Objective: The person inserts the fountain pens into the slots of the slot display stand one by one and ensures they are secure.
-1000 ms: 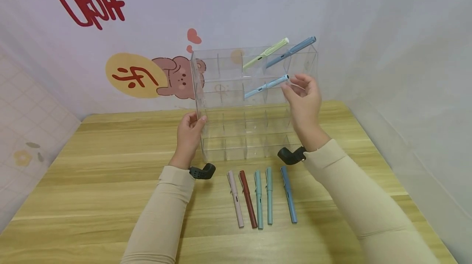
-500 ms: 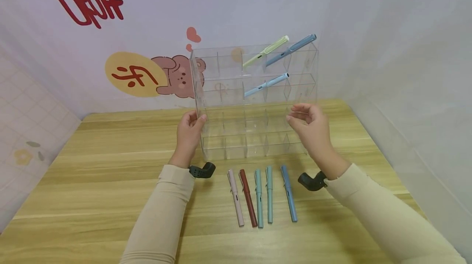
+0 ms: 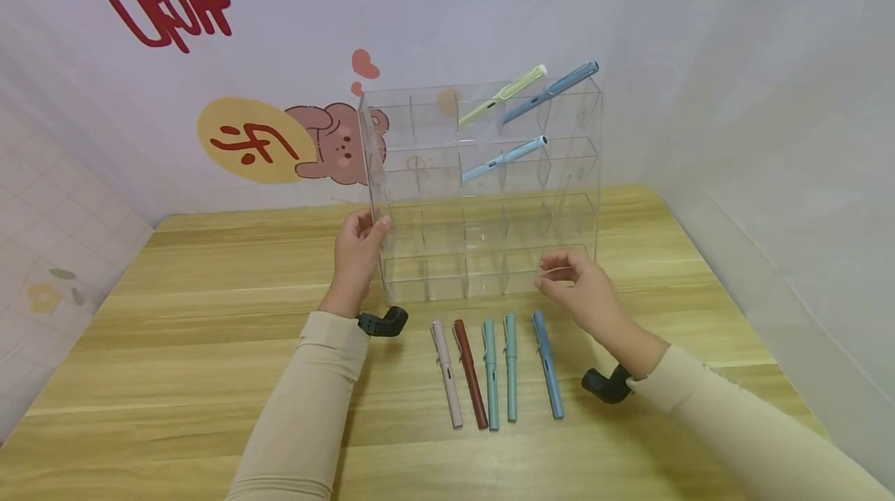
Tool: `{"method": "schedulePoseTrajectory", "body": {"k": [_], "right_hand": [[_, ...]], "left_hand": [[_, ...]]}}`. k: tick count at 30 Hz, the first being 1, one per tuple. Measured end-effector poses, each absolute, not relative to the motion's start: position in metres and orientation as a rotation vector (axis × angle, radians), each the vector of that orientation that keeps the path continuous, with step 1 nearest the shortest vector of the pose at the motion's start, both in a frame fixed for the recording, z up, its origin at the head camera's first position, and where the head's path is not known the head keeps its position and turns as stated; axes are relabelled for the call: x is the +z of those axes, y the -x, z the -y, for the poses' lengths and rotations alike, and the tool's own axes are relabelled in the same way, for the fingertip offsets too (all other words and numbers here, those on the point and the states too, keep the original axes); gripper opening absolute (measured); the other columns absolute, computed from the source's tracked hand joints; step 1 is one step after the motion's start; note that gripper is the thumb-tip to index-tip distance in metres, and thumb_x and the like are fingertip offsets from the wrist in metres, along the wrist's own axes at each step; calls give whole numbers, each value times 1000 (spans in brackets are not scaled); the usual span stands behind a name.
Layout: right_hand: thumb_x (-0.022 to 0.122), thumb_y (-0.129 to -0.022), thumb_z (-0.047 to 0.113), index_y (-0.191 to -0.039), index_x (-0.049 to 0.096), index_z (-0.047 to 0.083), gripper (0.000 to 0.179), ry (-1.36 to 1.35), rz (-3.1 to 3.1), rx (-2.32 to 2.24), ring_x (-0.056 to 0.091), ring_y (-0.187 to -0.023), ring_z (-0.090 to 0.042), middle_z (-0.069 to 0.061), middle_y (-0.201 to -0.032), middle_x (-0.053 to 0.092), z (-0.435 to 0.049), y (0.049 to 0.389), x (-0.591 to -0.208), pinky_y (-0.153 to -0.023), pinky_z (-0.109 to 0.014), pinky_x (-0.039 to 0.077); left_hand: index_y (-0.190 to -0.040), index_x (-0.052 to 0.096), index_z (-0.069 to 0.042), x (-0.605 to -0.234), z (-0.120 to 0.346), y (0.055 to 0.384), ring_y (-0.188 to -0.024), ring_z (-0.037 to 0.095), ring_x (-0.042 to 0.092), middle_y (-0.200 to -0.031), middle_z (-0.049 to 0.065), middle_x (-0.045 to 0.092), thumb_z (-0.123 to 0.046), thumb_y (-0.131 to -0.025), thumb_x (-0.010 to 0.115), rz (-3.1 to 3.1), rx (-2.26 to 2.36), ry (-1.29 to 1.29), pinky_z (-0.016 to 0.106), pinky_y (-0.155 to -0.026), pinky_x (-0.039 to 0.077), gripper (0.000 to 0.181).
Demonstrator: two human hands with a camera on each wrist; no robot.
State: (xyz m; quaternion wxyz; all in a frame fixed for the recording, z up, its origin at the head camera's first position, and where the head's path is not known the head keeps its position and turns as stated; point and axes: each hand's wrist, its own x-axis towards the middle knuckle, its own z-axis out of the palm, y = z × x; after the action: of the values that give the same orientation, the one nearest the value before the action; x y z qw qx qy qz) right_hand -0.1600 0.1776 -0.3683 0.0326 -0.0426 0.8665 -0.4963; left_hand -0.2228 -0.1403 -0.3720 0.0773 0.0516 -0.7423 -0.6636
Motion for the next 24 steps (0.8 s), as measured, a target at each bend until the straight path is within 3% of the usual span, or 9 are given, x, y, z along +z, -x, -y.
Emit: {"method": "schedulePoseTrajectory", "body": {"k": [7,18,24], "right_hand": [[65,-89,8,-119,56,-4,33,211,-2693,-1331,60,-102,-35,-22,-118,59,-179,156,-390,-77,-38,53],[71,-85,12,-120,56,-6,41,229,-2671,-1094,60,-103,-39,-24,-113,61,-176,155,-399,-83,-47,52],[74,-82,12,-117,57,-6,43,268,-2662,-1023,61,-95,-32,-22,-106,65,-175,157,-403,-80,-44,51]], "left_hand": [[-132,47,0,-372,141,222,-119,25,52,-128,16,53,-25,-98,57,2232,-1980,-160,41,-100,41,44],[-131,48,-1,-371,139,223,-119,24,52,-129,15,53,-26,-98,58,2248,-1961,-174,42,-101,41,43],[-132,48,-1,-372,140,223,-120,25,52,-130,16,53,-27,-98,57,2251,-1961,-173,42,-101,41,44]]}}
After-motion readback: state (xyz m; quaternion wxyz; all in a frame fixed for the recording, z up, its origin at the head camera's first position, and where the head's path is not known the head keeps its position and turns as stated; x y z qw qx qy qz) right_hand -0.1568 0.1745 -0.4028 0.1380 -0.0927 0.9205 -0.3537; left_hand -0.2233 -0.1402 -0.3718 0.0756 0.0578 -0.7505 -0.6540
